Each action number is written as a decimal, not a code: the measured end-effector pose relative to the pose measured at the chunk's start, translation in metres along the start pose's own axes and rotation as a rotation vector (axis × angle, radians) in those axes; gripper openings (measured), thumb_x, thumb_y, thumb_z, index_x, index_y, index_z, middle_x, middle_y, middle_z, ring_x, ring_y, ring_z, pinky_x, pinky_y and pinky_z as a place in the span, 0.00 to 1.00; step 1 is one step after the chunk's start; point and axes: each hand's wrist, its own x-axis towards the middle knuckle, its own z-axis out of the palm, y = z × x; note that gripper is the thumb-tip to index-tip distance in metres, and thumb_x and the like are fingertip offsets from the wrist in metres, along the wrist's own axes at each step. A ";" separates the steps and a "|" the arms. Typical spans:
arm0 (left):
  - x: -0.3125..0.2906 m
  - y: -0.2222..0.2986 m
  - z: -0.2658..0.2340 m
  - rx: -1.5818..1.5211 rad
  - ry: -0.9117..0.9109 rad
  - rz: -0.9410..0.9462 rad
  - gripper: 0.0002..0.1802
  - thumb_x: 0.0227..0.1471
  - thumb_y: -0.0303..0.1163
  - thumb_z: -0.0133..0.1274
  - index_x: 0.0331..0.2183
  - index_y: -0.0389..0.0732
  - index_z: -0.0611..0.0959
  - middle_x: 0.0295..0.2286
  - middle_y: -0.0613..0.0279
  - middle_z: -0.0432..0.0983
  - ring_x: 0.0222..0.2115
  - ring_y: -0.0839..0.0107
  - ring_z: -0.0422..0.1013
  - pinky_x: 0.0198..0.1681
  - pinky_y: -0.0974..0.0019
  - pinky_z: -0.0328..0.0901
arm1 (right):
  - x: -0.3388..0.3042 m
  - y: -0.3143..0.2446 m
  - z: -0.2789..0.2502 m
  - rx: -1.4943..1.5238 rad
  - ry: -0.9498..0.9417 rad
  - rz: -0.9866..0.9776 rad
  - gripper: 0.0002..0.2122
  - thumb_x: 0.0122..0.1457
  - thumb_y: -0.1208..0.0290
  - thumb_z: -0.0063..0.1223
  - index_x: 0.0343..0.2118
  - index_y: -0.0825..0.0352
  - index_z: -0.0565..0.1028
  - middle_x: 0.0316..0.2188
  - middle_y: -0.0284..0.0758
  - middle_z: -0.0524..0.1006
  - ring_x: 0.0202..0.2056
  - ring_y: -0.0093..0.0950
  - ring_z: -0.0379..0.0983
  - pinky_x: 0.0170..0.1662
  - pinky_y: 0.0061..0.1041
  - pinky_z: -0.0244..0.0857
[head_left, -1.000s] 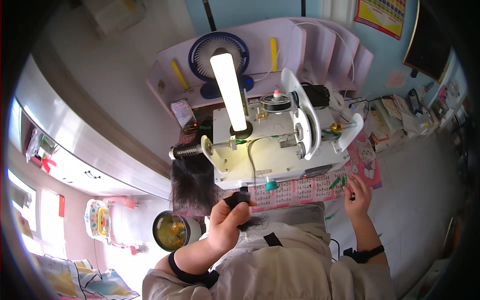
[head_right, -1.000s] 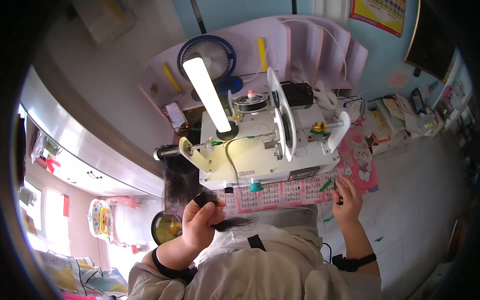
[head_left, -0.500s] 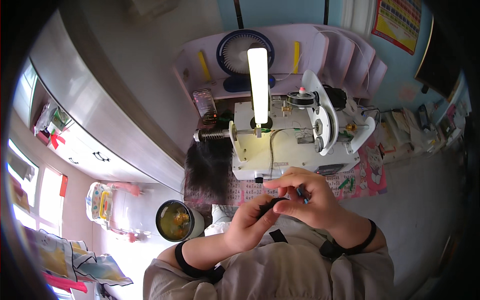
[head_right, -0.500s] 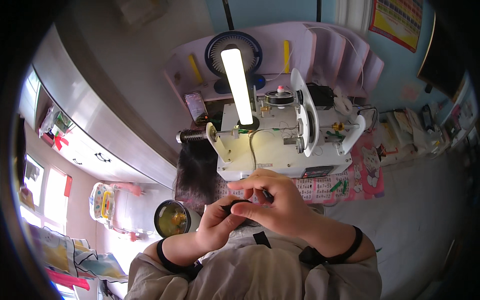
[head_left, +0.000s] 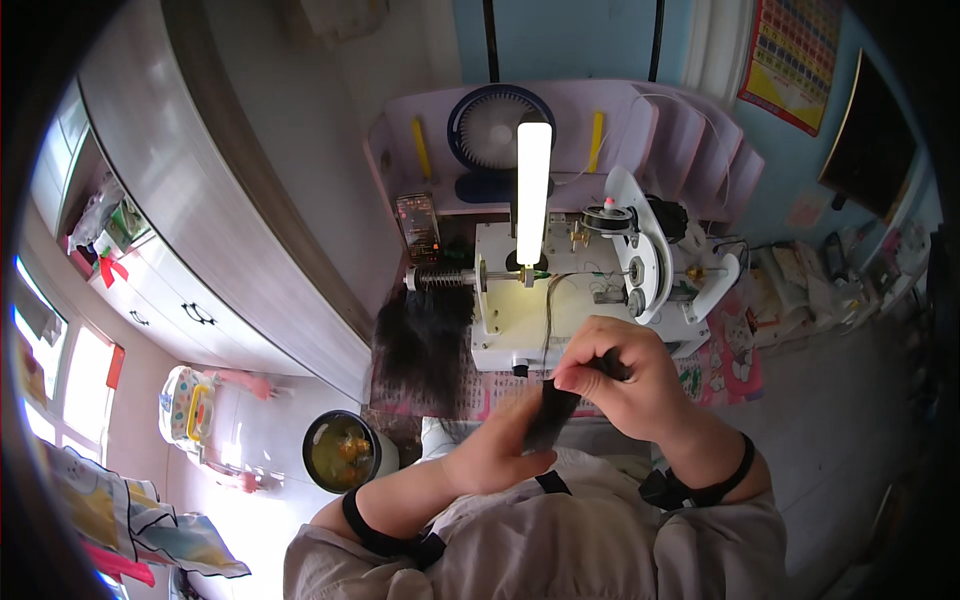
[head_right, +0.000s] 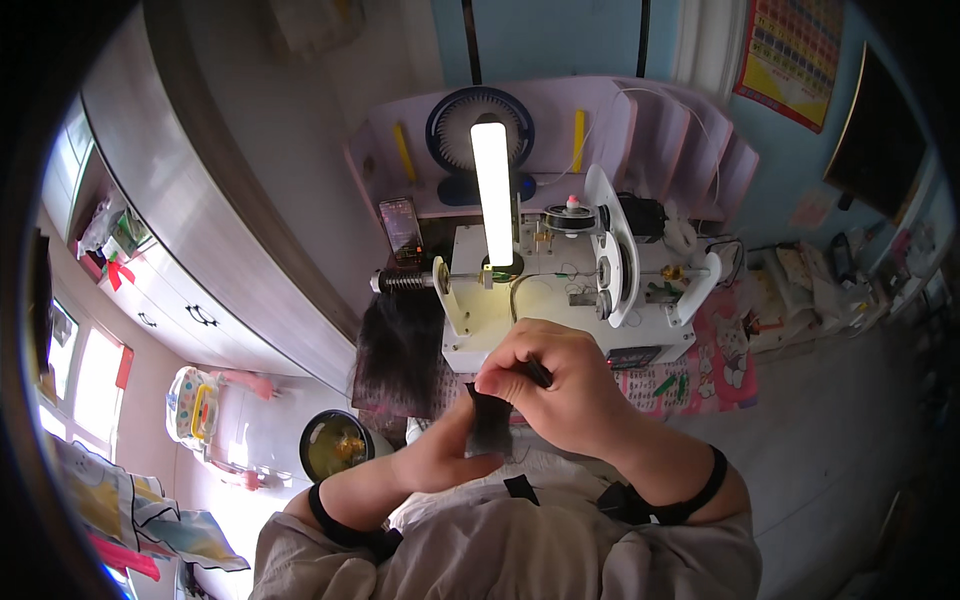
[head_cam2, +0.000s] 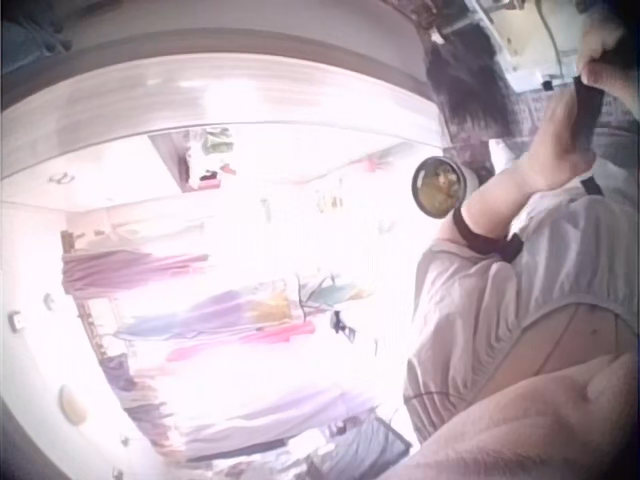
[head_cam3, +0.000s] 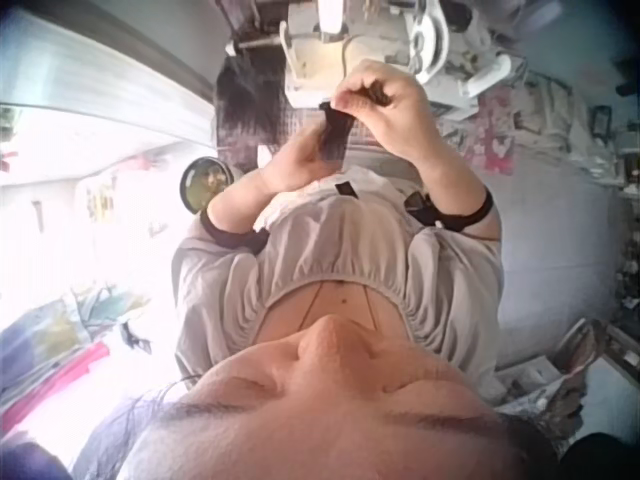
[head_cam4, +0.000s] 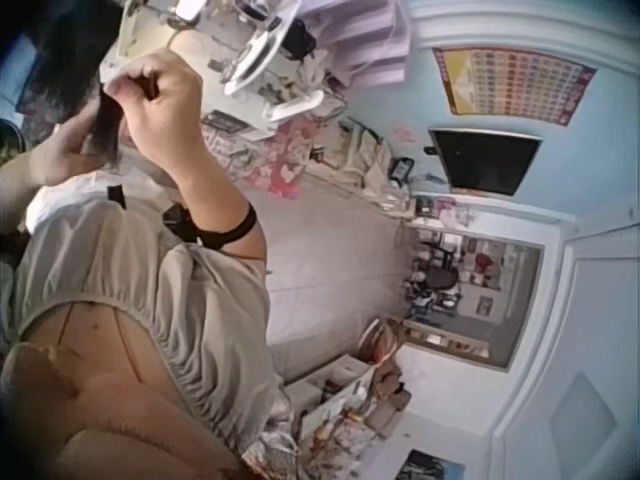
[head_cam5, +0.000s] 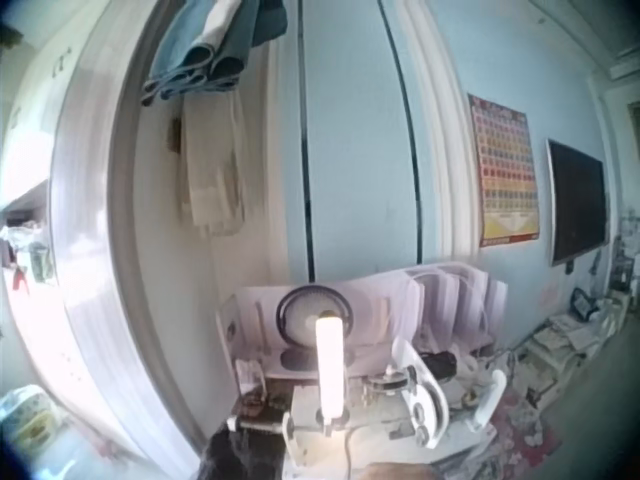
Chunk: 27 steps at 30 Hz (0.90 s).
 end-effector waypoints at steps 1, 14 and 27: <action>0.005 0.006 -0.005 0.072 0.050 0.105 0.27 0.55 0.26 0.48 0.55 0.35 0.61 0.36 0.61 0.71 0.38 0.72 0.69 0.46 0.69 0.61 | 0.002 -0.003 0.000 -0.010 -0.021 -0.002 0.03 0.50 0.78 0.59 0.25 0.68 0.76 0.23 0.33 0.74 0.23 0.23 0.69 0.28 0.20 0.61; 0.018 0.066 -0.001 -0.332 0.310 0.231 0.38 0.44 0.14 0.57 0.56 0.37 0.60 0.33 0.65 0.72 0.36 0.79 0.69 0.42 0.75 0.63 | -0.003 -0.020 -0.015 0.210 -0.052 0.111 0.11 0.55 0.70 0.56 0.39 0.70 0.75 0.28 0.29 0.73 0.25 0.13 0.64 0.29 0.15 0.59; 0.033 0.076 -0.009 -0.780 -0.330 0.148 0.44 0.46 0.36 0.60 0.58 0.44 0.54 0.42 0.53 0.69 0.39 0.66 0.68 0.39 0.65 0.64 | 0.005 -0.040 -0.026 0.022 -0.181 -0.362 0.05 0.47 0.70 0.64 0.28 0.53 0.80 0.36 0.29 0.67 0.36 0.22 0.60 0.35 0.21 0.55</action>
